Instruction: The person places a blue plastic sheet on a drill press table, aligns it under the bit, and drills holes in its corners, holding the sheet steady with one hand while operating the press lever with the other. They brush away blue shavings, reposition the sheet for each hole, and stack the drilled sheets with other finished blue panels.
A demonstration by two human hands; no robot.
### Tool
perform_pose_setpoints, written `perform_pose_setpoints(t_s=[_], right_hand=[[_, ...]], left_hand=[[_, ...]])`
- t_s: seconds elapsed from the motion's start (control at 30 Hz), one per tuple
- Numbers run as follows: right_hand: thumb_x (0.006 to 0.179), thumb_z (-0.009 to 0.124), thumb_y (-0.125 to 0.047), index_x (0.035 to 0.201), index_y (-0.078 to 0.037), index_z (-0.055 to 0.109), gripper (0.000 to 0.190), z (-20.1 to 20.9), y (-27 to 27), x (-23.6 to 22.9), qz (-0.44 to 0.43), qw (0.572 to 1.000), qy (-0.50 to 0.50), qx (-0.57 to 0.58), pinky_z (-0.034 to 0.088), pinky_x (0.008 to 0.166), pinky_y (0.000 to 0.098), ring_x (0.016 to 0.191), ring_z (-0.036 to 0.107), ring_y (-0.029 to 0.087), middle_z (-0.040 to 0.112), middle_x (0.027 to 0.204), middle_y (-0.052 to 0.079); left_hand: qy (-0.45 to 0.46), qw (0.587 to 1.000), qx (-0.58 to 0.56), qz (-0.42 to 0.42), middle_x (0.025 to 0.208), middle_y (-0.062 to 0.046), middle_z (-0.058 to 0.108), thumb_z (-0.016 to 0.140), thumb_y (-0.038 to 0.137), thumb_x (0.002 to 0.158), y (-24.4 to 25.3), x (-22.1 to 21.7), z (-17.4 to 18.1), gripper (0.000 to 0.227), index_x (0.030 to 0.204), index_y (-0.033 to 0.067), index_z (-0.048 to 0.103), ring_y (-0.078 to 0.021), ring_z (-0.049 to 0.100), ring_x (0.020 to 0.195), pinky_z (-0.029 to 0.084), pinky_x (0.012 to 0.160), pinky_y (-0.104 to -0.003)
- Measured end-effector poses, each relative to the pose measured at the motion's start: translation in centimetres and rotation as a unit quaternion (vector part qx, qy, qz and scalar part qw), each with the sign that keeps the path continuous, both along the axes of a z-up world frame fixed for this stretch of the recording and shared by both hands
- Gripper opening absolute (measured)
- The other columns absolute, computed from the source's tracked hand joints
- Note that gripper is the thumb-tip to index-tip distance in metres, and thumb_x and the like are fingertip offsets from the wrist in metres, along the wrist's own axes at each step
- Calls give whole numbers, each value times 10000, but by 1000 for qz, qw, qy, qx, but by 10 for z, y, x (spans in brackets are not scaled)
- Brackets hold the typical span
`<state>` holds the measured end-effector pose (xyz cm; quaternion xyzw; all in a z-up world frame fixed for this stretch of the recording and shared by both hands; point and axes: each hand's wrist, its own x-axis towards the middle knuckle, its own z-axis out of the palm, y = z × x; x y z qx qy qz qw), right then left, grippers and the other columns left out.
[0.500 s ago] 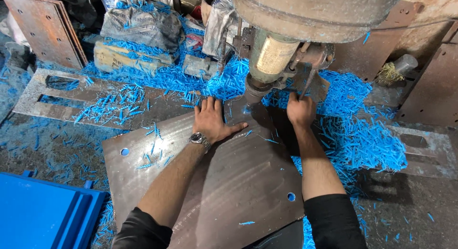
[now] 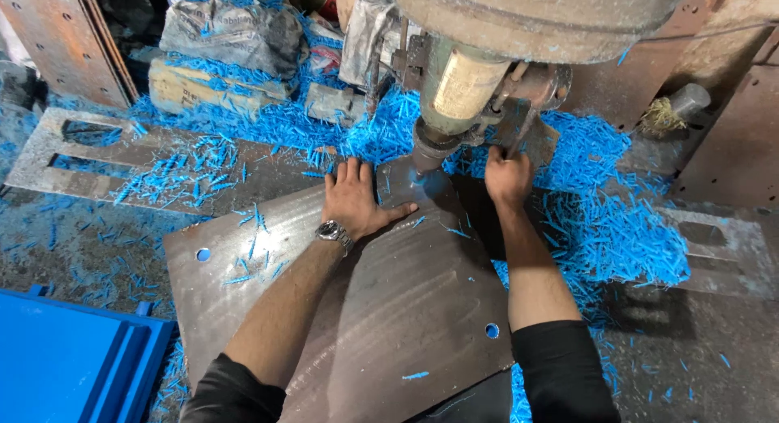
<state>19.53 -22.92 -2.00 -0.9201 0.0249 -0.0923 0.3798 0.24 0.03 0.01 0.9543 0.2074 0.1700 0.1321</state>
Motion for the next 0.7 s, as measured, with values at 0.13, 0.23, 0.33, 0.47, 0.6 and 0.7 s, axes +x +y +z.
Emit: perform_pose_setpoints(t_s=[0.13, 0.23, 0.33, 0.47, 0.6, 0.7], right_hand=[[877, 576, -409, 756, -65, 766, 411, -12, 9, 25, -26, 999, -18, -17, 533, 749, 575, 872, 703, 449, 703, 737, 205], [896, 583, -385, 733, -75, 778, 401, -15, 4, 33, -16, 999, -27, -8, 561, 731, 554, 787, 710, 465, 691, 676, 191], [898, 562, -356, 745, -32, 766, 412, -4, 7, 26, 20, 999, -26, 14, 529, 748, 591, 809, 691, 502, 700, 725, 225], [882, 576, -365, 752, -104, 771, 351, -10, 13, 42, -14, 999, -31, -13, 553, 757, 539, 853, 716, 445, 716, 744, 182], [919, 552, -345, 811, -57, 774, 380, -5, 8, 41, 19, 999, -33, -25, 522, 805, 598, 923, 690, 502, 723, 798, 229], [913, 572, -328, 738, -76, 757, 358, -13, 15, 34, -20, 991, -127, -32, 545, 754, 558, 829, 712, 448, 703, 707, 202]], left_hand=[[5, 1000, -5, -4, 1217, -54, 520, 708, 945, 470, 0, -2, 3, 1124, 1244, 141, 568, -261, 503, 1160, 340, 1001, -451], [18, 1000, -2, -3, 1233, -43, 515, 710, 945, 469, -1, 0, 2, 1121, 1251, 156, 560, -245, 493, 1181, 335, 1011, -443], [1, 1000, -5, -7, 1221, -49, 510, 732, 918, 478, 0, 0, 6, 1098, 1239, 146, 553, -256, 491, 1166, 334, 997, -442], [10, 1000, 2, -8, 1226, -45, 511, 718, 928, 476, 1, -2, 7, 1105, 1238, 144, 557, -251, 491, 1180, 341, 1000, -440], [5, 1000, -3, -7, 1205, -53, 518, 719, 930, 472, -1, -3, 8, 1115, 1242, 139, 564, -260, 507, 1166, 353, 996, -451], [0, 1000, -7, -16, 1200, -57, 515, 680, 955, 473, 1, -4, 11, 1125, 1219, 121, 567, -265, 505, 1164, 354, 984, -458]])
